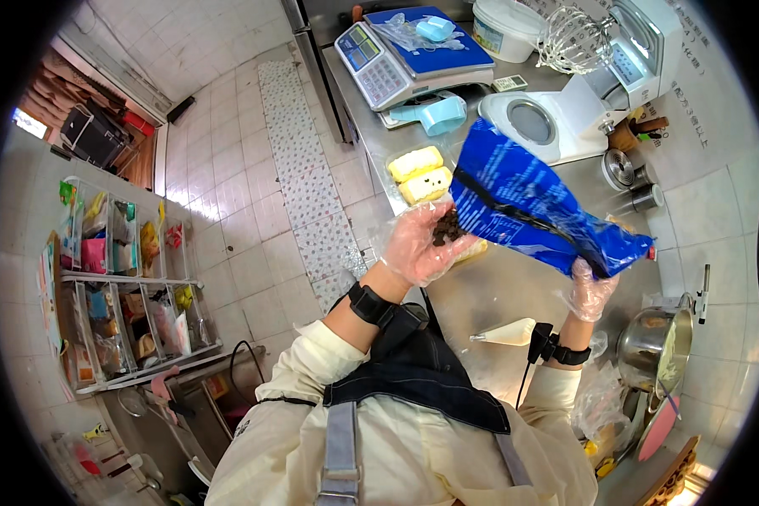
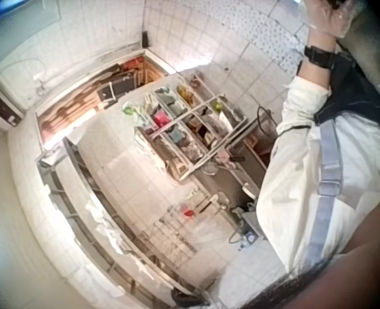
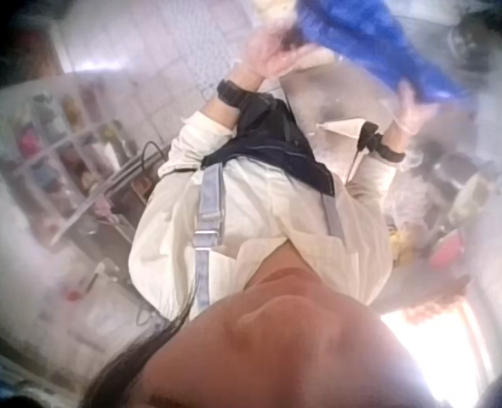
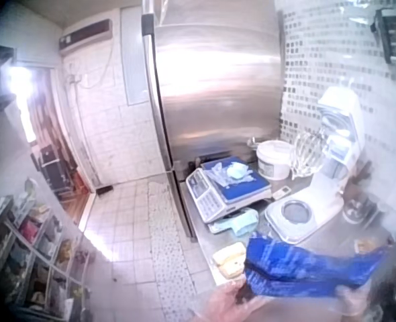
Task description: The person assembles cream puffs by filling them with cream and toppings. They use a piping bag to apply cream onto the pastries and sprinkle chocolate chips on top. The finished items are placed into clear plastic containers on the stainless steel counter.
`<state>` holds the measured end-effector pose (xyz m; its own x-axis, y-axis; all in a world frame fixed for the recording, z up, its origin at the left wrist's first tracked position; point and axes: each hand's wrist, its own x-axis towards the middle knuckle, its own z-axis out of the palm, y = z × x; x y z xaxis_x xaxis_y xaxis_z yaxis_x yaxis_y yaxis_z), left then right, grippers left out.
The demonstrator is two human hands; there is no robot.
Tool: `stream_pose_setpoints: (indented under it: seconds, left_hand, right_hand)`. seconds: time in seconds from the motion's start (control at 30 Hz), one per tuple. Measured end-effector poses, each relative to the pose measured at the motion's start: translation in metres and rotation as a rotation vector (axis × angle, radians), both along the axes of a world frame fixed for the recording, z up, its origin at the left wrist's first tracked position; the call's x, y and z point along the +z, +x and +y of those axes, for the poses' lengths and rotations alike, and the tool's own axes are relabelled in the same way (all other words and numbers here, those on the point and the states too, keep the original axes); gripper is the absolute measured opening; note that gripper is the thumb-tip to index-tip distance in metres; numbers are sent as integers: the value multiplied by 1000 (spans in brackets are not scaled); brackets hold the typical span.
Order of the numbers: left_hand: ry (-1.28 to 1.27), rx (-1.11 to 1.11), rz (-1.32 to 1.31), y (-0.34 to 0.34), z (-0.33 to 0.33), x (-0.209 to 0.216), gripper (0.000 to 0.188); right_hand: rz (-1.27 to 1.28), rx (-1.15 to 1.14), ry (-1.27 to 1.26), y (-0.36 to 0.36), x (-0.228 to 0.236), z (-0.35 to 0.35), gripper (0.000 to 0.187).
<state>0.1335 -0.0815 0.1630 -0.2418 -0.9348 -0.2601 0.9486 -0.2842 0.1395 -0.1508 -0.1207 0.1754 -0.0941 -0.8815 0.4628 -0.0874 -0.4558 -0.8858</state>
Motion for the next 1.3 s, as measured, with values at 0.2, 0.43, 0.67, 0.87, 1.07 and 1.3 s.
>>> stream_pose_setpoints:
  seconds: [0.2,0.43,0.67,0.87,1.07,1.3]
  left_hand:
    - [-2,-1,-12,-4,0,0,28]
    - [-58,-9,-58,-3,-1,3,32]
    - [-8,-23,-21,-5,-4,1,33]
    - [9,-15,-39,-6,-5,-3,32]
    - [-10,-24,2,-5,-4,-3,30]
    - [-53,-58,59,-5,-6,-5,30]
  right_hand:
    - [-97,55,0,-4,0,-3,61]
    - [-104,53,-23,-2,3,-3,58]
    - [-163,81,-59,-2,3,-5,59]
    - [-178,78,-34,-1,6,-5,58]
    - [-131,76,-30,-4,6,-5,59]
    - [-115,69,-30,-14,1,-6,58]
